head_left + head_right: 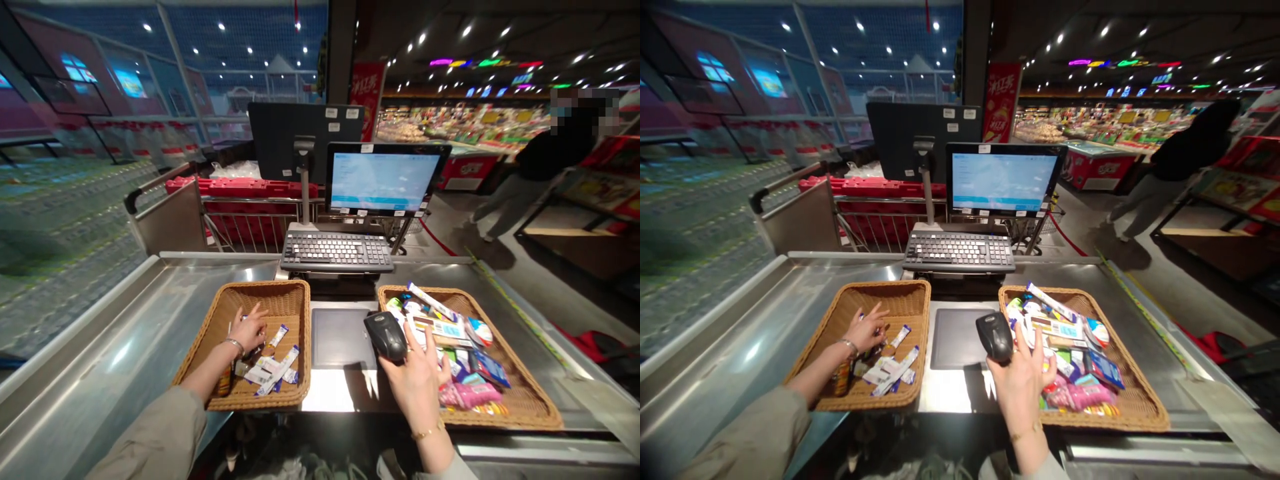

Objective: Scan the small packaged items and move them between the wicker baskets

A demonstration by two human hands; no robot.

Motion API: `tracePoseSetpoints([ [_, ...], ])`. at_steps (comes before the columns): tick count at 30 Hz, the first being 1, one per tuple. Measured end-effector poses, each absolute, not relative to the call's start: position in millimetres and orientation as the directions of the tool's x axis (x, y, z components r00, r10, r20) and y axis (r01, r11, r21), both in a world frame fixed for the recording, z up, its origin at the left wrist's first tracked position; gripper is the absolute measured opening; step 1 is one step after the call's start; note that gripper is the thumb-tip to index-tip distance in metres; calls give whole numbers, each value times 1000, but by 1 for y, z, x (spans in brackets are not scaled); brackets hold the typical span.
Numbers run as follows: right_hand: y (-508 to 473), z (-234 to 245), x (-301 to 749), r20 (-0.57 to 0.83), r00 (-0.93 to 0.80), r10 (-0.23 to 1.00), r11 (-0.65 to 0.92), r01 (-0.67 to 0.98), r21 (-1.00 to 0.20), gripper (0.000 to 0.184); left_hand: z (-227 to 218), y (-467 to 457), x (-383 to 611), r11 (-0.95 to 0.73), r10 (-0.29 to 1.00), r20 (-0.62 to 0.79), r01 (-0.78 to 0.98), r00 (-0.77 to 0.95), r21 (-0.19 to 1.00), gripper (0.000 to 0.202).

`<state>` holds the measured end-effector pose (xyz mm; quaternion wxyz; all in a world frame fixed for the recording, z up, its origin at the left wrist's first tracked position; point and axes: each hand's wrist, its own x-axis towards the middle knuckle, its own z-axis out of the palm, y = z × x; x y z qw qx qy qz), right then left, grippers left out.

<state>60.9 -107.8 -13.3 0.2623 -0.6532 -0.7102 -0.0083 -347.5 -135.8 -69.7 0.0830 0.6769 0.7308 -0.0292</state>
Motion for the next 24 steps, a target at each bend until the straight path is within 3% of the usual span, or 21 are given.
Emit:
tracePoseSetpoints([
  [11, -105, -19, 66, 437, -5, 900, 190, 906, -380, 33, -68, -142, -356, -6, 990, -143, 999, 11, 36, 7],
  [24, -102, -20, 61, 492, -88, 866, 271, 910, -314, 42, -40, -153, -345, 78, 997, 23, 995, -80, 56, 10],
])
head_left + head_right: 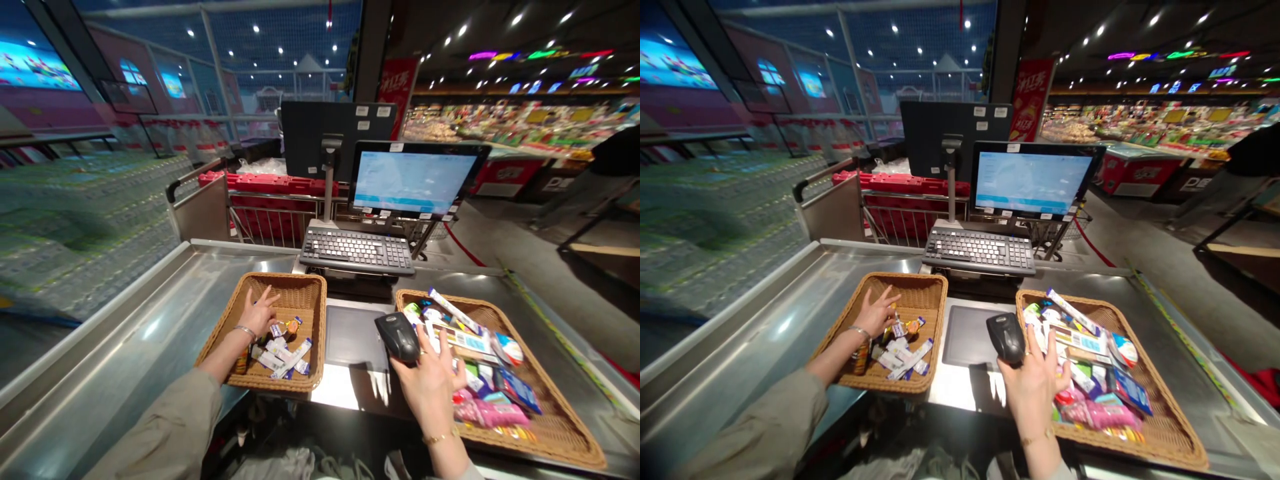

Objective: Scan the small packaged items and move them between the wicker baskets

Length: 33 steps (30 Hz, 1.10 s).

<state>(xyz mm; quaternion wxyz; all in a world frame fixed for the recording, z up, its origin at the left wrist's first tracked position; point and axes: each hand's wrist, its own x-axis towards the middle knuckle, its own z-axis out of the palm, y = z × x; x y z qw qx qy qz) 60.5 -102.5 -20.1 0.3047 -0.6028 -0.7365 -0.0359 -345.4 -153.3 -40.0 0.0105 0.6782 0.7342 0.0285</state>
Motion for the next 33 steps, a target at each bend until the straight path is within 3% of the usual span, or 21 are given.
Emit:
tracePoseSetpoints([
  [17, -108, -9, 52, 505, -157, 849, 333, 900, -280, 27, 7, -155, -289, 133, 887, 428, 984, -172, 120, 21],
  [33, -113, -3, 41, 515, -174, 840, 355, 892, -279, 18, 0, -136, -233, 45, 812, 570, 988, -123, 148, 22],
])
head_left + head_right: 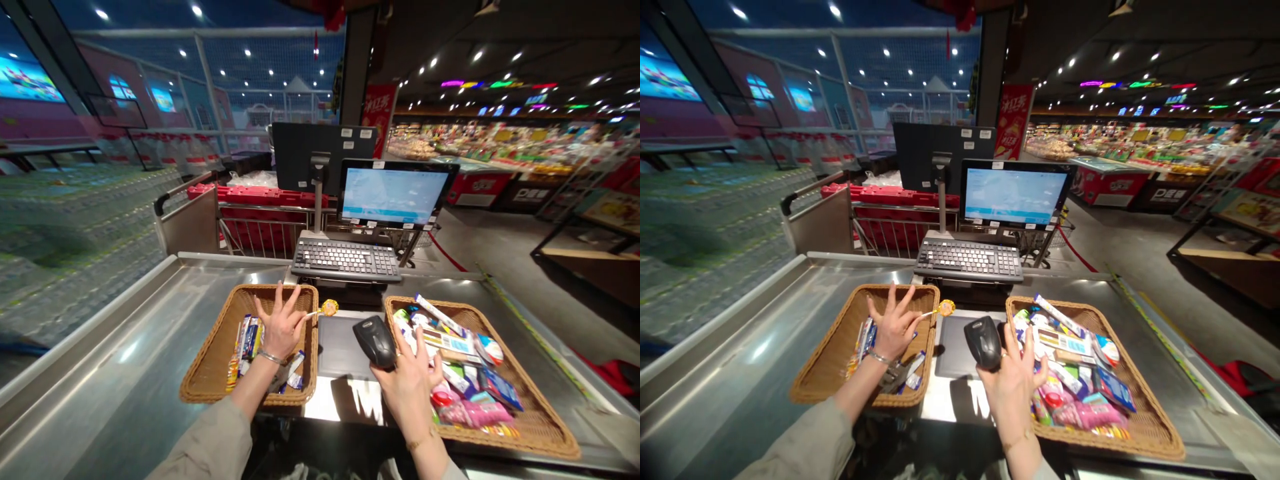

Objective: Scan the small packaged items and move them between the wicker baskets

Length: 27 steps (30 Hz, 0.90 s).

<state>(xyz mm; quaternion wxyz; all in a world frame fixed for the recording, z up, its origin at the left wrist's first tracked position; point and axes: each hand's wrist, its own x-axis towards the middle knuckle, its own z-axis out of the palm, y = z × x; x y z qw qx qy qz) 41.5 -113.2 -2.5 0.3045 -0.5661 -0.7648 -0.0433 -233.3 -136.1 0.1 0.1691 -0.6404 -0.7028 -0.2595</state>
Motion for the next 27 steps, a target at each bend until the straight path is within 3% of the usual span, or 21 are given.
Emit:
tracePoseSetpoints([
  [11, -120, 8, 34, 497, -196, 845, 379, 876, -298, 9, -4, -127, -212, 32, 834, 537, 981, -131, 189, 26],
  [21, -126, 10, 30, 474, -213, 854, 400, 852, -337, 11, -9, -125, -204, -16, 758, 649, 992, -69, 123, 23],
  [27, -126, 8, 31, 484, -193, 853, 397, 843, -363, 12, -13, -120, -200, -73, 629, 776, 989, -54, 128, 21],
])
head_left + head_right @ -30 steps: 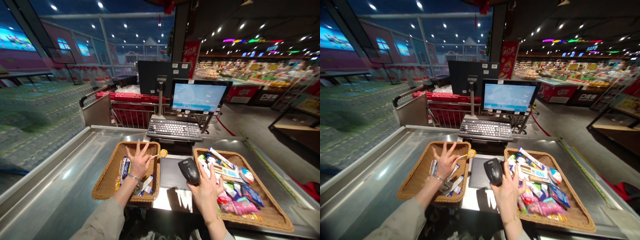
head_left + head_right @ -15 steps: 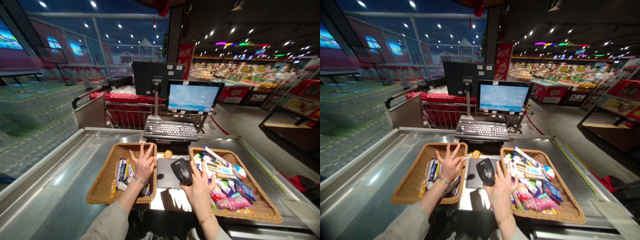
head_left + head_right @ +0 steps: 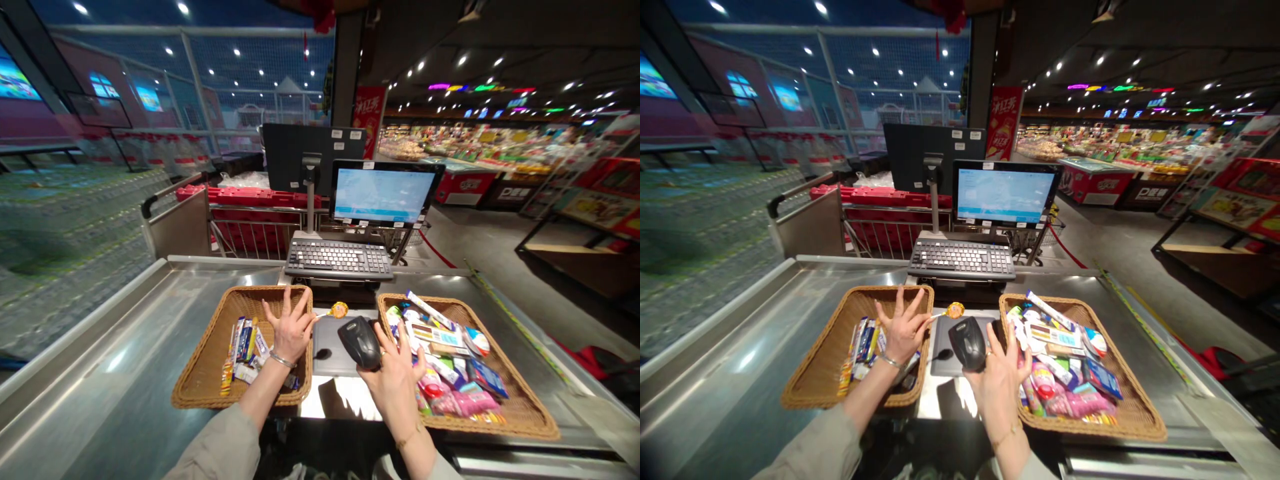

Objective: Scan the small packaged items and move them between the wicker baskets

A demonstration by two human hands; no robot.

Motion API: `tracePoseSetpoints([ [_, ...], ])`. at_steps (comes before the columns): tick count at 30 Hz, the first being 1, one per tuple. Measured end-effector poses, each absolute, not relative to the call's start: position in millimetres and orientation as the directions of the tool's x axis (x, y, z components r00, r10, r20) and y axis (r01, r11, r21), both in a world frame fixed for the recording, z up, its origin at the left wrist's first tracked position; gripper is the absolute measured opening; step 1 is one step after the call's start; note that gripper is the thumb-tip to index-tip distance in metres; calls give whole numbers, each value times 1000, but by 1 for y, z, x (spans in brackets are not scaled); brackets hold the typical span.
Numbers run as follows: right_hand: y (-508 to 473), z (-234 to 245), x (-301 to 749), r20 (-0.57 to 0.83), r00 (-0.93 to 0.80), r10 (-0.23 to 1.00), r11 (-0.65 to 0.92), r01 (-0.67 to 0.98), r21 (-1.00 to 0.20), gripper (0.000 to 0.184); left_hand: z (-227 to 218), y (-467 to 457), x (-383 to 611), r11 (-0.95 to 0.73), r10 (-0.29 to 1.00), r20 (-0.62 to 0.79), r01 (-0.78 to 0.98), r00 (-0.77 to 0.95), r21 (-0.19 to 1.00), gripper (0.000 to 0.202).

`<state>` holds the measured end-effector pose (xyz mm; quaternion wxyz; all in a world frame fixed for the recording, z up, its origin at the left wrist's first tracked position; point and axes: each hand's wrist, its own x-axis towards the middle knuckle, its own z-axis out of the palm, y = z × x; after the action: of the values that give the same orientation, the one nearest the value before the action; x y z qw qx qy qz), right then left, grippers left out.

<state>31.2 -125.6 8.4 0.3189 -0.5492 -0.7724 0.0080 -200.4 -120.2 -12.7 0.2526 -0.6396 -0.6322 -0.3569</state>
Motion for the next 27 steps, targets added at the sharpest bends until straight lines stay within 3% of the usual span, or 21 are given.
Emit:
tracePoseSetpoints([
  [27, -119, 7, 36, 500, -173, 849, 387, 847, -364, 19, -11, -112, -194, -91, 595, 802, 989, -43, 121, 20],
])
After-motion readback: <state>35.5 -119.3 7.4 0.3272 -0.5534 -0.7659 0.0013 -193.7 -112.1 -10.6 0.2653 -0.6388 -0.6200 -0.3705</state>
